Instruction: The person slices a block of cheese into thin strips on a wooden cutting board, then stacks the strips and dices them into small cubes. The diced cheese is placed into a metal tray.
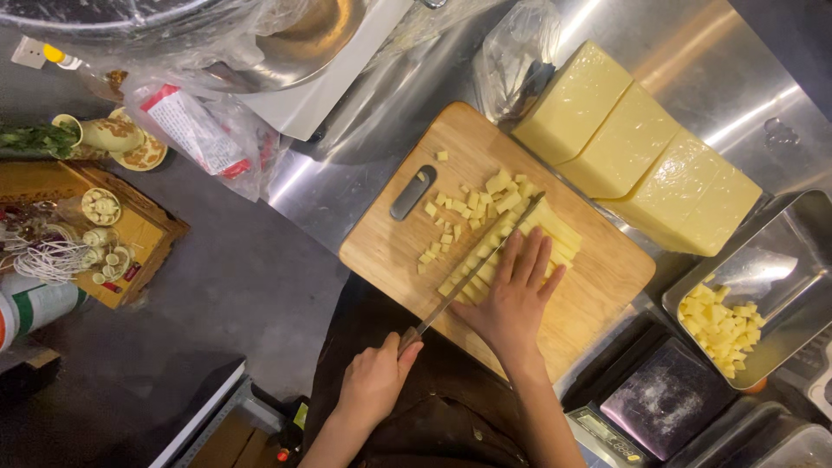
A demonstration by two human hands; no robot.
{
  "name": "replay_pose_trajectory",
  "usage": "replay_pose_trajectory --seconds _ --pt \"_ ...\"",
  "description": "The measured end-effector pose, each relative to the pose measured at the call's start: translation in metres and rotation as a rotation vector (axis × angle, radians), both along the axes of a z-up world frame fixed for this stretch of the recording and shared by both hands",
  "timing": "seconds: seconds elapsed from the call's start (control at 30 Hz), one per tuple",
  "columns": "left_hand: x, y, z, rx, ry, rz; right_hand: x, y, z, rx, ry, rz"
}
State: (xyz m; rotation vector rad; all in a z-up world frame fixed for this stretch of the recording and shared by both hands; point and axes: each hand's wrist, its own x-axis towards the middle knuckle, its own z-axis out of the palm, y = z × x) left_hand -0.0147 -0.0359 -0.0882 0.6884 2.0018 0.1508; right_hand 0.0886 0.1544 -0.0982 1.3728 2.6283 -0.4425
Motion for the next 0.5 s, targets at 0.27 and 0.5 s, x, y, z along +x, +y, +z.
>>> replay_pose_trajectory --seconds 0.27,0.5 --pt "0.001 -0.002 -0.031 0.043 0.004 0.003 0.001 0.002 0.009 -0.001 -0.015 0.054" --pt "0.008 -0.006 -0.039 0.05 0.058 0.026 -0.034 -0.031 0.007 0.023 0.273 0.52"
